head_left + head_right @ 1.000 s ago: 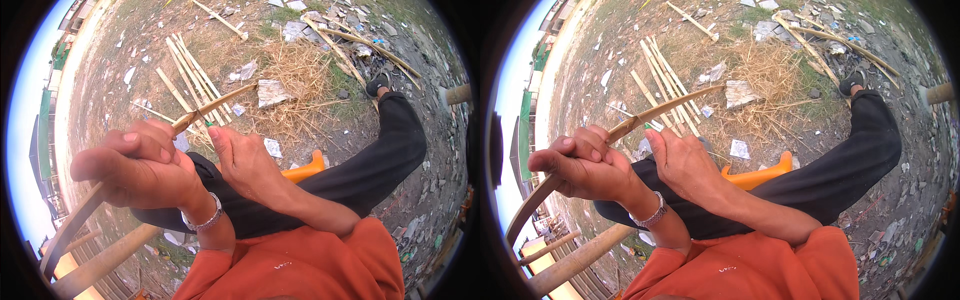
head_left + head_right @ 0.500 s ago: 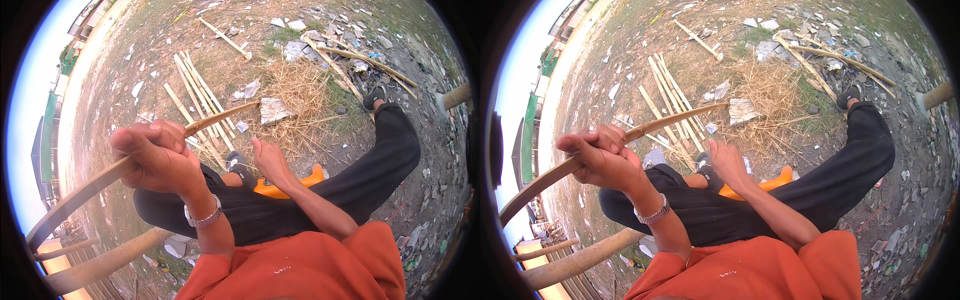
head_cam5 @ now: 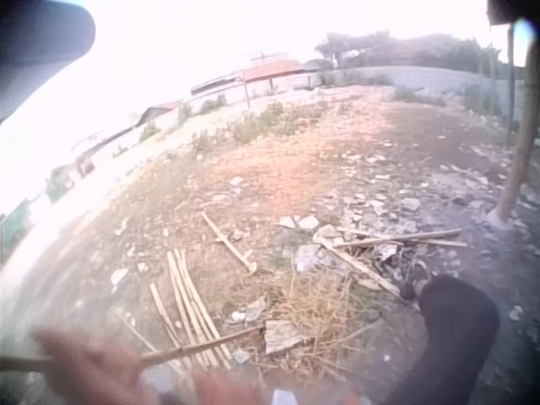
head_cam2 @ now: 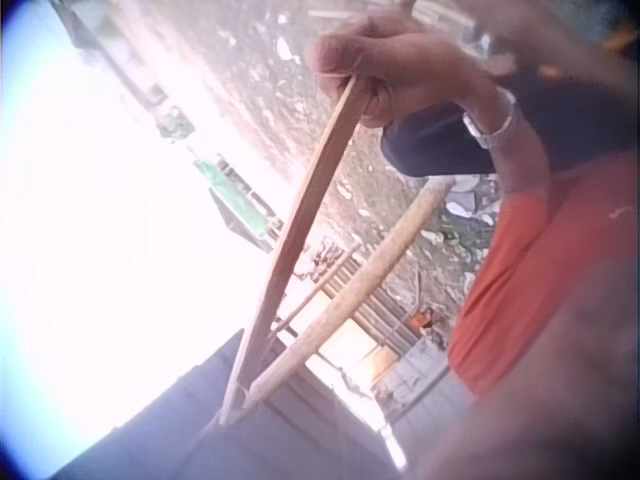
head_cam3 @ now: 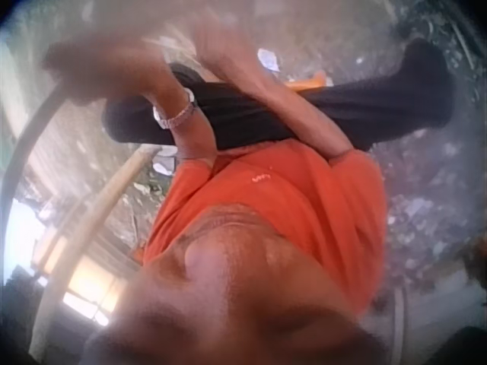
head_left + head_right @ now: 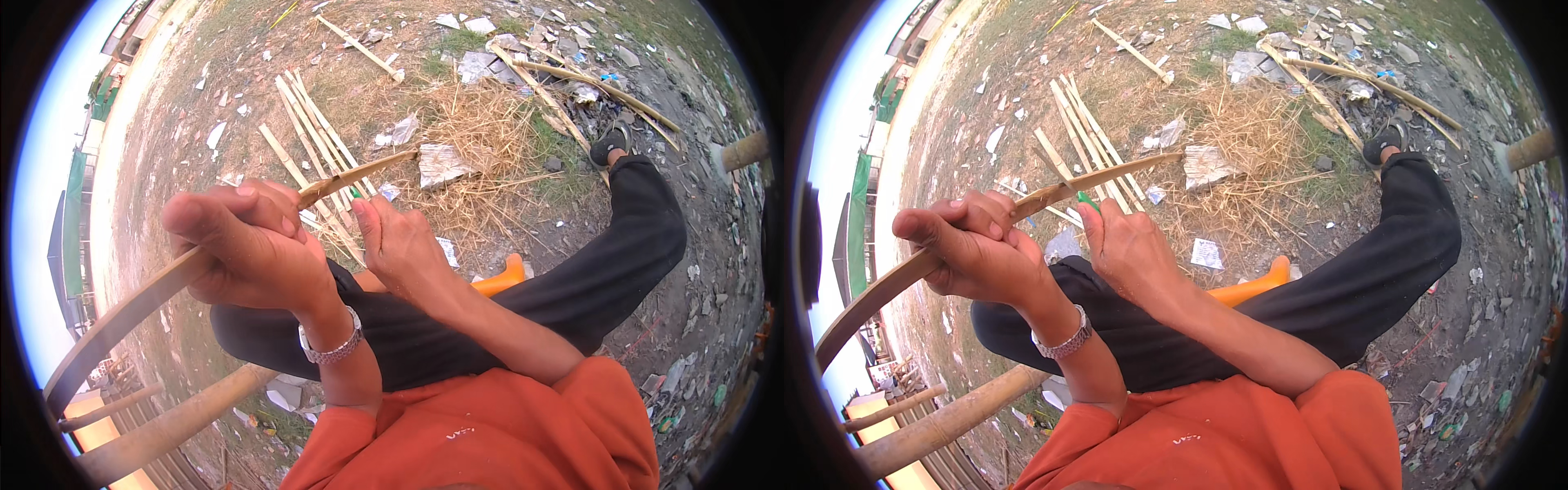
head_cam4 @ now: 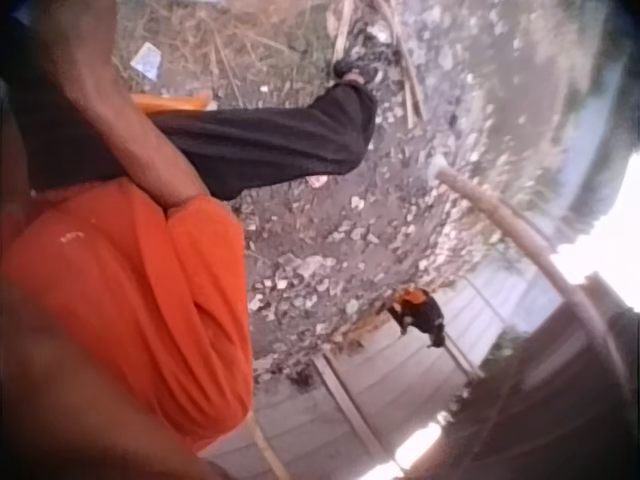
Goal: The person sits on a small stool outdoors and uses a green utility knife to shave thin strips from a long piece of bamboo. They hold the bamboo with their left hand and carefully scrape along its length with the knife in their right hand, creating fine shavings that fall to the ground.
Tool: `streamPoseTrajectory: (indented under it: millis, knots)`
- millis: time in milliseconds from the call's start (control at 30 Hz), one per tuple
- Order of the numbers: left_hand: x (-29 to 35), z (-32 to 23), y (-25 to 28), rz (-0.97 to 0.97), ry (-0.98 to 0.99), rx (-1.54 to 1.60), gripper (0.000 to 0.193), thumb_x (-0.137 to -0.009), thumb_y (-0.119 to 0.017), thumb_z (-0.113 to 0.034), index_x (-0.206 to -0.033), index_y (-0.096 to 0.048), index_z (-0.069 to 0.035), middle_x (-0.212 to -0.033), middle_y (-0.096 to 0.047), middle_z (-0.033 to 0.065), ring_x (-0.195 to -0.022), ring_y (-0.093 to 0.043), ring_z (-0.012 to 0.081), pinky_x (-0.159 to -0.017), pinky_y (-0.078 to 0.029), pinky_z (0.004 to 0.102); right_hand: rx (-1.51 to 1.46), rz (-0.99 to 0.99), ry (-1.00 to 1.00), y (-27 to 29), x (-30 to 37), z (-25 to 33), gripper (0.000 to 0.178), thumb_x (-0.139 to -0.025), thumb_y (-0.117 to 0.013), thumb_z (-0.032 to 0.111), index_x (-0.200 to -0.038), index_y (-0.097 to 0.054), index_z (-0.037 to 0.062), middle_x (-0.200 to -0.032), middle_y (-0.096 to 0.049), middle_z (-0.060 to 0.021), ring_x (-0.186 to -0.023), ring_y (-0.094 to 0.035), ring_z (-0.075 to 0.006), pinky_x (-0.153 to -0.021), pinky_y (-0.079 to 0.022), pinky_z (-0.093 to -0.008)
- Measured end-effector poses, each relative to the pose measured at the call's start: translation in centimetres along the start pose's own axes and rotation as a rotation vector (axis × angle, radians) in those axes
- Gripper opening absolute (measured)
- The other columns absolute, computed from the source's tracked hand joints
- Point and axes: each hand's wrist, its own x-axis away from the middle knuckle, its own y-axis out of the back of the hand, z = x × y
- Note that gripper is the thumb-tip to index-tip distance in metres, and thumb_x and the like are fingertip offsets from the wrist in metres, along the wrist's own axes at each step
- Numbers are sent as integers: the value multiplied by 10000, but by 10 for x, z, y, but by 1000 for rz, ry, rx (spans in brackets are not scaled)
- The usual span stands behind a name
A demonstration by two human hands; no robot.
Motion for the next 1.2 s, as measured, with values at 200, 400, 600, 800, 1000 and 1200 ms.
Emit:
streamPoseTrajectory:
  millis: [200,400,600,800,1000,1200]
  knots:
    - [-13,8,-1,3,50,75,478,-893,-621,-353,-588,-452,-26,-416,-370,-9,-317,-370,66,-309,-269,214,287,-73,3,-12,-14,-25,400,-982,-393,332,-841,-538,-12,-534,-563,-207,-529,-608,-404,-472,-482,-473]
    - [-32,14,24,14,53,48,471,-898,-590,-415,-606,-416,-89,-394,-305,-33,-315,-313,56,-337,-252,223,363,163,-527,6,24,-167,550,-984,-316,391,-883,-625,-53,-828,-633,-280,-851,-614,-436,-794,-453,-496]
    - [-22,11,16,115,64,135,487,-915,-567,-389,-610,-423,-38,-428,-355,-3,-322,-338,62,-314,-238,216,-353,159,-188,29,-16,-25,563,-987,-334,433,-664,-460,-10,-570,-433,-114,-510,-417,-238,-541,-383,-379]
    - [-14,11,22,193,44,144,445,-944,-499,-410,-663,-473,-66,-414,-324,-25,-317,-253,59,-333,-188,232,-176,145,-91,11,-13,13,573,-999,-309,373,-685,-510,-63,-560,-460,-244,-510,-456,-368,-557,-377,-457]
    - [-22,12,23,121,47,112,474,-943,-514,-401,-634,-425,-52,-416,-285,-34,-311,-277,54,-310,-212,225,-25,11,-124,-9,-11,-10,600,-999,-299,368,-653,-531,-63,-599,-496,-293,-624,-551,-440,-620,-403,-502]
    - [-28,17,34,129,31,100,474,-938,-521,-411,-634,-426,-60,-399,-286,-37,-309,-274,51,-316,-214,222,42,110,-341,5,2,-54,604,-996,-289,375,-676,-553,-64,-650,-542,-308,-654,-550,-464,-627,-406,-510]
